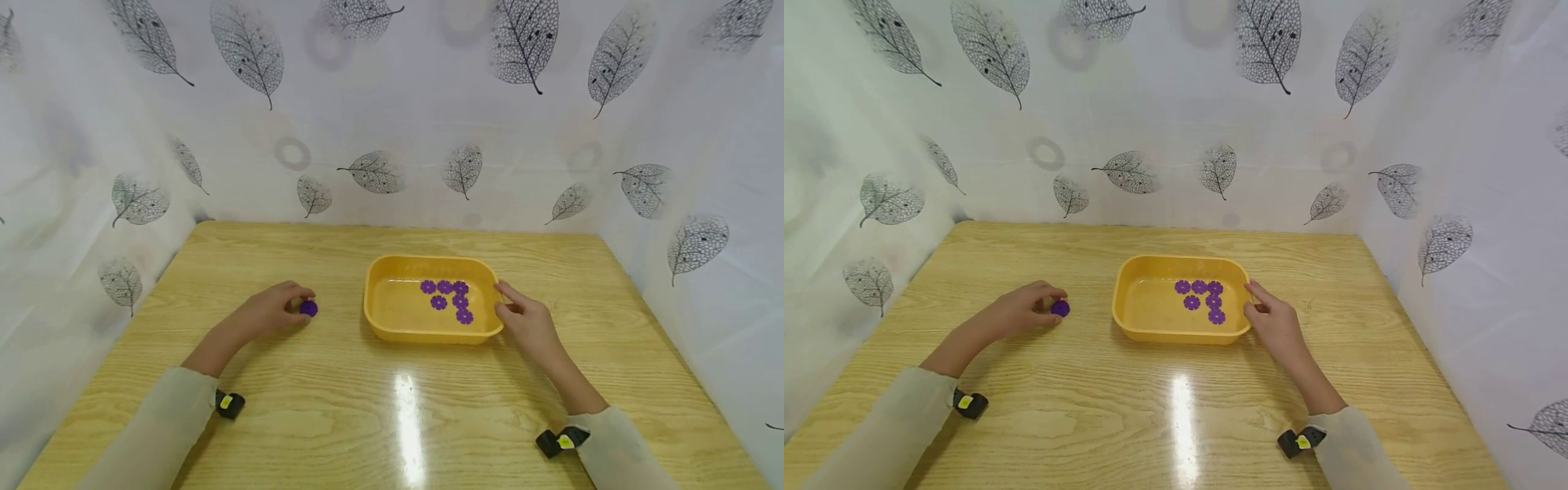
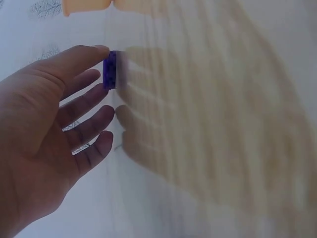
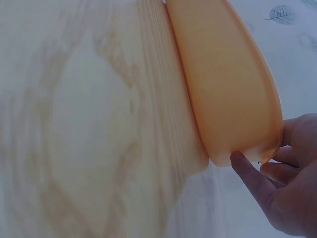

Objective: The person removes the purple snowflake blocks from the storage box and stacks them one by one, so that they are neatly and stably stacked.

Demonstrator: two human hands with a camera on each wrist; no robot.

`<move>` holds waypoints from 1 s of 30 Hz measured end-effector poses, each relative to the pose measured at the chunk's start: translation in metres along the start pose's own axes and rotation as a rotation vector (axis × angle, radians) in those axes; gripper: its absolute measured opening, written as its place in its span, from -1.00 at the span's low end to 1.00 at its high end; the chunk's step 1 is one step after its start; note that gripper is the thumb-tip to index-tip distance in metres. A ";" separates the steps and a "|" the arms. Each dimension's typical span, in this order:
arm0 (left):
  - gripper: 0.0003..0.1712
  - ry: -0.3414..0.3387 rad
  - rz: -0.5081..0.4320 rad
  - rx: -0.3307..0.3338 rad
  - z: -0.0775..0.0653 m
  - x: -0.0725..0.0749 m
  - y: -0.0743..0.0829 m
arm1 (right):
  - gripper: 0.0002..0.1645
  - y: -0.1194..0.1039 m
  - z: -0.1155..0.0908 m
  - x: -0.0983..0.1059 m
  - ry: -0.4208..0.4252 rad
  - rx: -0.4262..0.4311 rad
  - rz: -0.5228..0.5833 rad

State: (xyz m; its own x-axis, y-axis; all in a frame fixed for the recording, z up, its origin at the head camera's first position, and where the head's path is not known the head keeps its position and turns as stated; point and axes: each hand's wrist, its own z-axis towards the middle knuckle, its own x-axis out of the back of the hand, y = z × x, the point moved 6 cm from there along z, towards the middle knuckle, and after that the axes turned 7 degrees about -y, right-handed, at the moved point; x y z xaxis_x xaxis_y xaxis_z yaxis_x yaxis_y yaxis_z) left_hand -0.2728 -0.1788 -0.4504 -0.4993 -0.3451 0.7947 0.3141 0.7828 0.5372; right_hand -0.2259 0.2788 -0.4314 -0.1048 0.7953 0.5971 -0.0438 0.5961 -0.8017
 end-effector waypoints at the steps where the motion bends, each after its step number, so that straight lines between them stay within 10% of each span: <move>1: -0.39 -0.002 -0.011 0.005 0.000 0.001 0.000 | -0.42 0.000 0.000 0.000 0.000 0.002 0.002; 17: -0.34 0.036 -0.070 -0.132 0.026 0.038 0.063 | -0.43 -0.001 0.000 -0.001 0.001 0.005 0.013; 30: -0.36 -0.034 -0.180 -0.310 0.075 0.027 0.127 | -0.43 -0.004 -0.001 0.000 0.005 0.013 0.004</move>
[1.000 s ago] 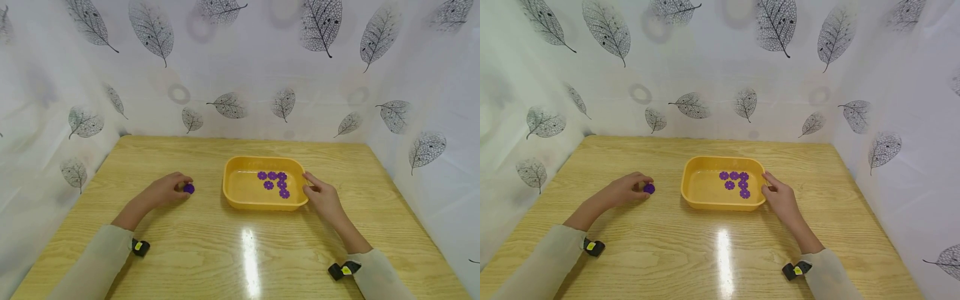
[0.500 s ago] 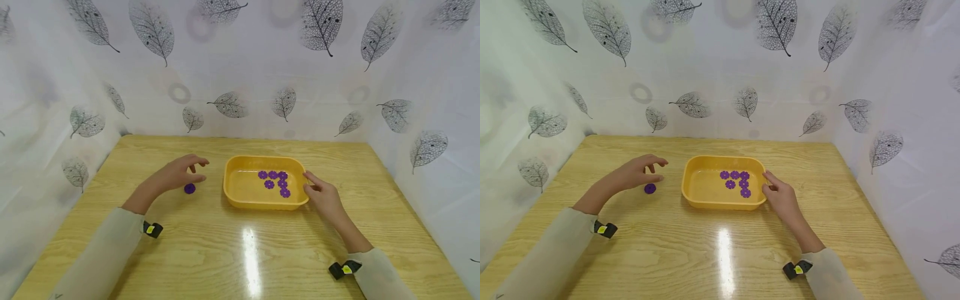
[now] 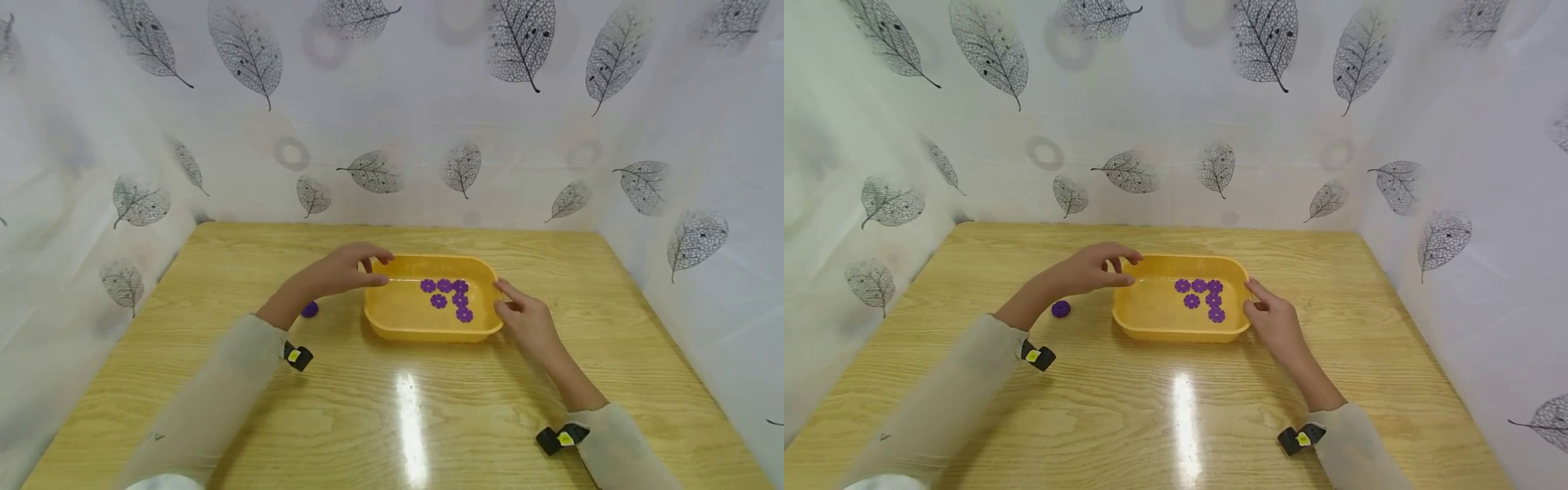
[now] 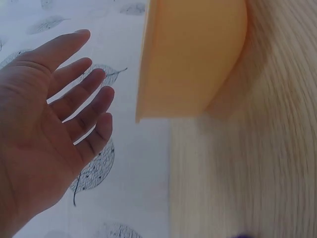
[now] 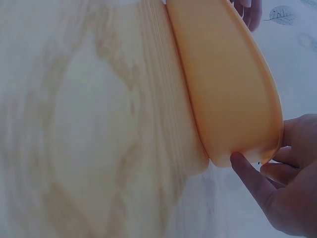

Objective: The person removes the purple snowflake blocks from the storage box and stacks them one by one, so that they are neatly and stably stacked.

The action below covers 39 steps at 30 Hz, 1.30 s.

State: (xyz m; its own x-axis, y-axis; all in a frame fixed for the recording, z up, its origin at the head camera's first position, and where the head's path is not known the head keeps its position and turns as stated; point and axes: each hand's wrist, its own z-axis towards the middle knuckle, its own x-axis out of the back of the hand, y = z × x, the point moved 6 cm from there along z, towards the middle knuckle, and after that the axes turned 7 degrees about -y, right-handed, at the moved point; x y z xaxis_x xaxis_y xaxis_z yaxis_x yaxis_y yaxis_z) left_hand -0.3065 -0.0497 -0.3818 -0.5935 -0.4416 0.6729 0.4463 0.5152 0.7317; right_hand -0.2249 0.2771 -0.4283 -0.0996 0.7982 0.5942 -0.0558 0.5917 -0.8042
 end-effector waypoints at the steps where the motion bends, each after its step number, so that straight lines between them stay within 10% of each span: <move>1: -0.36 -0.009 -0.018 -0.009 0.005 -0.003 0.002 | -0.43 0.000 0.000 0.000 0.000 -0.001 -0.001; 18: -0.40 -0.109 -0.186 -0.002 0.075 -0.047 0.001 | -0.43 0.000 -0.002 0.000 0.002 -0.004 0.006; 39: -0.54 -0.224 -0.070 0.026 0.101 -0.086 0.004 | -0.44 0.001 0.001 0.000 0.006 -0.003 -0.011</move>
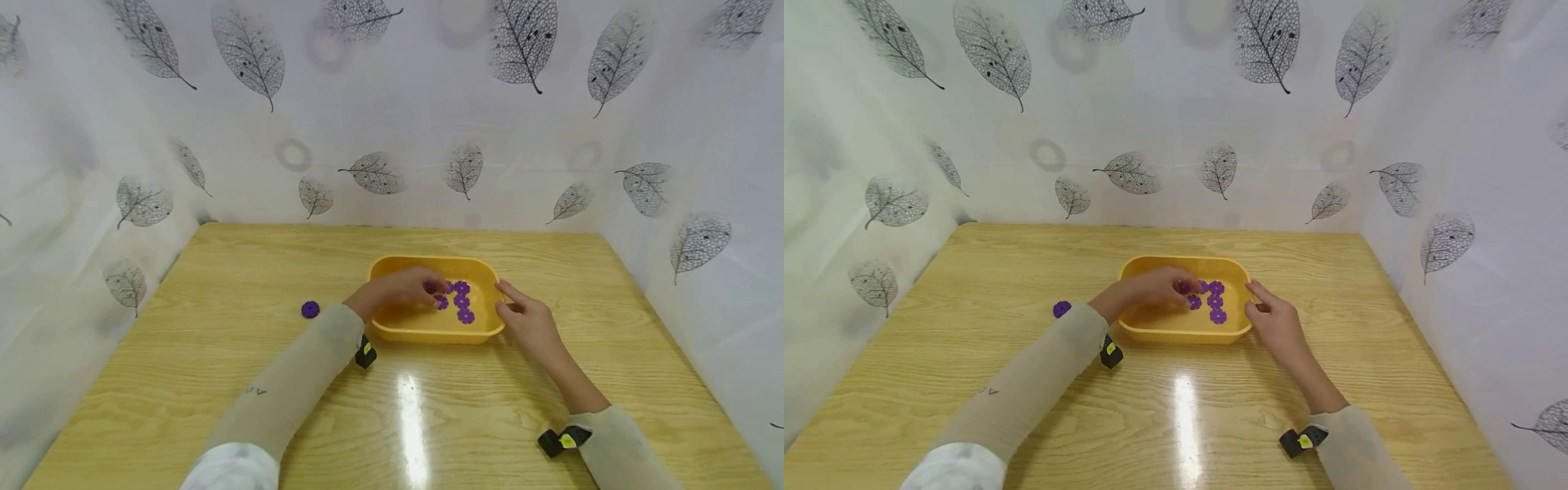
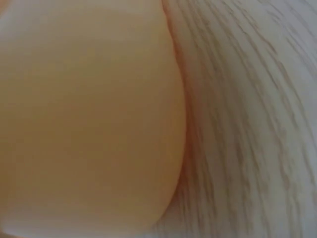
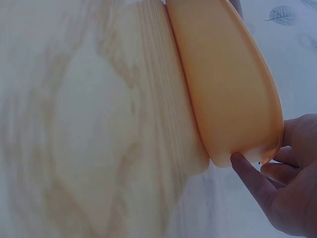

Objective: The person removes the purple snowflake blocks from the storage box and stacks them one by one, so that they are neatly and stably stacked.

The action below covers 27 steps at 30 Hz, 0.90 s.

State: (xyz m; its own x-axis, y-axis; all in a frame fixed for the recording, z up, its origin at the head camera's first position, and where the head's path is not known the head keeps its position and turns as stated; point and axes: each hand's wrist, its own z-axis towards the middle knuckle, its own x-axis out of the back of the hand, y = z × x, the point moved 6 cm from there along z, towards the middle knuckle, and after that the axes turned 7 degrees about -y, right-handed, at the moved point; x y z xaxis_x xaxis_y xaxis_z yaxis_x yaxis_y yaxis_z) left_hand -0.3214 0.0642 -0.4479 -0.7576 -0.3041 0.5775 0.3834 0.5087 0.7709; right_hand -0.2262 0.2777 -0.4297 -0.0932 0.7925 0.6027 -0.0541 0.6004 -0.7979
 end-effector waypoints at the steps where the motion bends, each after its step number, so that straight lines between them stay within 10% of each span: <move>1: -0.54 0.000 0.013 0.010 0.000 0.000 -0.001 | -0.44 0.000 0.000 0.000 0.000 0.003 -0.001; 27: -0.59 -0.022 0.203 0.051 0.002 -0.007 -0.004 | -0.42 0.003 0.001 0.000 -0.015 -0.004 -0.019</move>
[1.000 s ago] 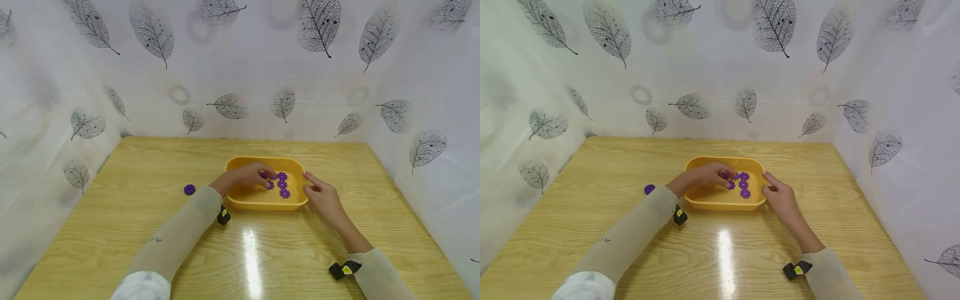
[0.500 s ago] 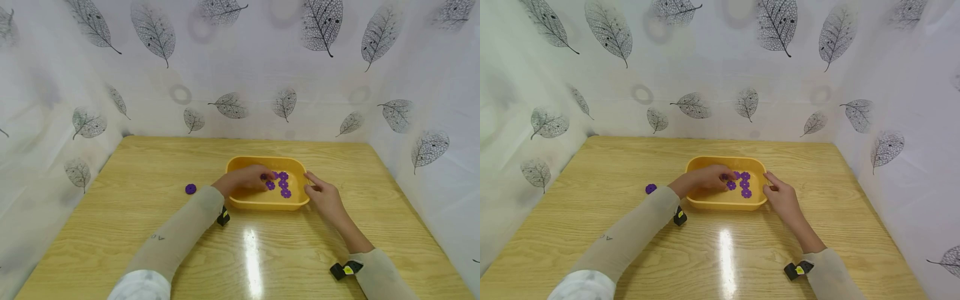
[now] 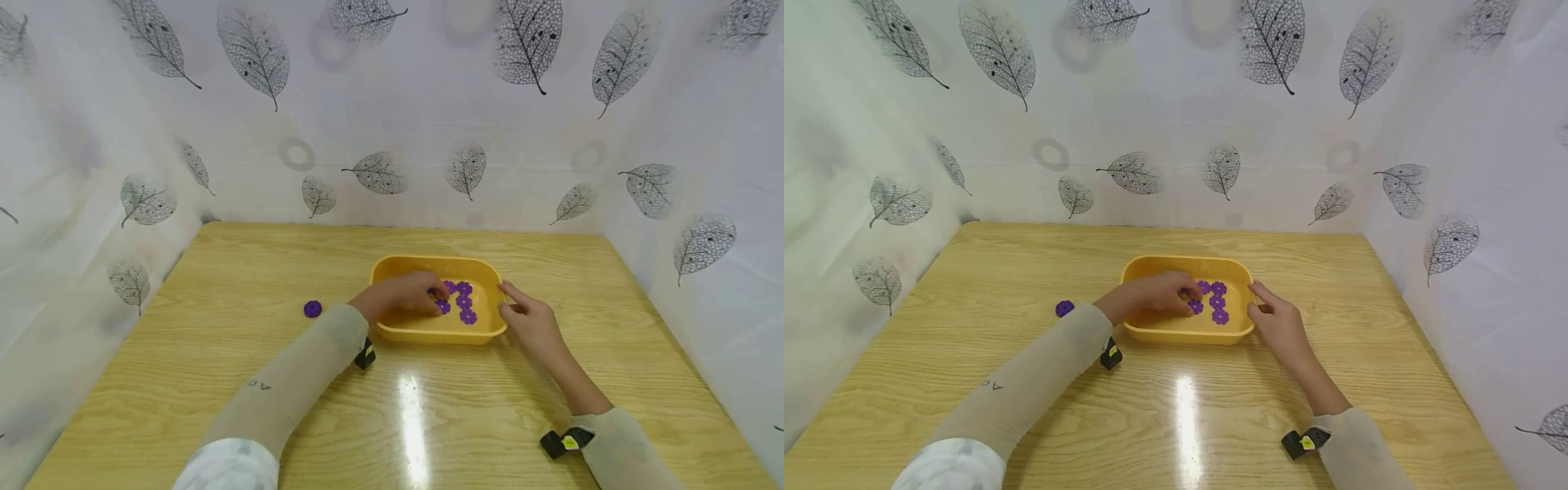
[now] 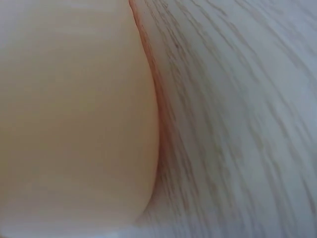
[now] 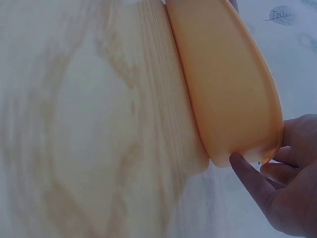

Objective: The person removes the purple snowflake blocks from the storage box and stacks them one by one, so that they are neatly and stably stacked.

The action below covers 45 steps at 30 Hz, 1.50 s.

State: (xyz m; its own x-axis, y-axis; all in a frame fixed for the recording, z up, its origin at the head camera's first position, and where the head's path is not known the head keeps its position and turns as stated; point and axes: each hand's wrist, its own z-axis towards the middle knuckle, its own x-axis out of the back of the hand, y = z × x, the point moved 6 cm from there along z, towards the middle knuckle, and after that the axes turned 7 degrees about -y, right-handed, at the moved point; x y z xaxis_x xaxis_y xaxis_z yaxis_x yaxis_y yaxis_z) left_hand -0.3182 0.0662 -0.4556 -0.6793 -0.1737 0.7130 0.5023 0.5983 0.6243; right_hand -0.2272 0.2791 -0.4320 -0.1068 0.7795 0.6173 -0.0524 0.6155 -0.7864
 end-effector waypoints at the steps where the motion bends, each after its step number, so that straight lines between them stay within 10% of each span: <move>1: -0.60 0.001 0.004 0.000 0.000 0.000 0.000 | -0.42 0.000 0.000 0.000 0.000 0.000 0.000; 45: -0.61 0.012 0.022 0.014 -0.001 0.003 0.003 | -0.42 -0.001 -0.001 -0.001 0.002 0.002 -0.006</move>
State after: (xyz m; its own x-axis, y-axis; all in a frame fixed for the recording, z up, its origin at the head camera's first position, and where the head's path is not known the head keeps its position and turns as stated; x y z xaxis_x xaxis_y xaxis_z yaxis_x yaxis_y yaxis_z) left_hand -0.3182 0.0673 -0.4514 -0.6618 -0.1695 0.7303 0.5098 0.6126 0.6041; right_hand -0.2265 0.2782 -0.4317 -0.1048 0.7759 0.6221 -0.0549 0.6200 -0.7826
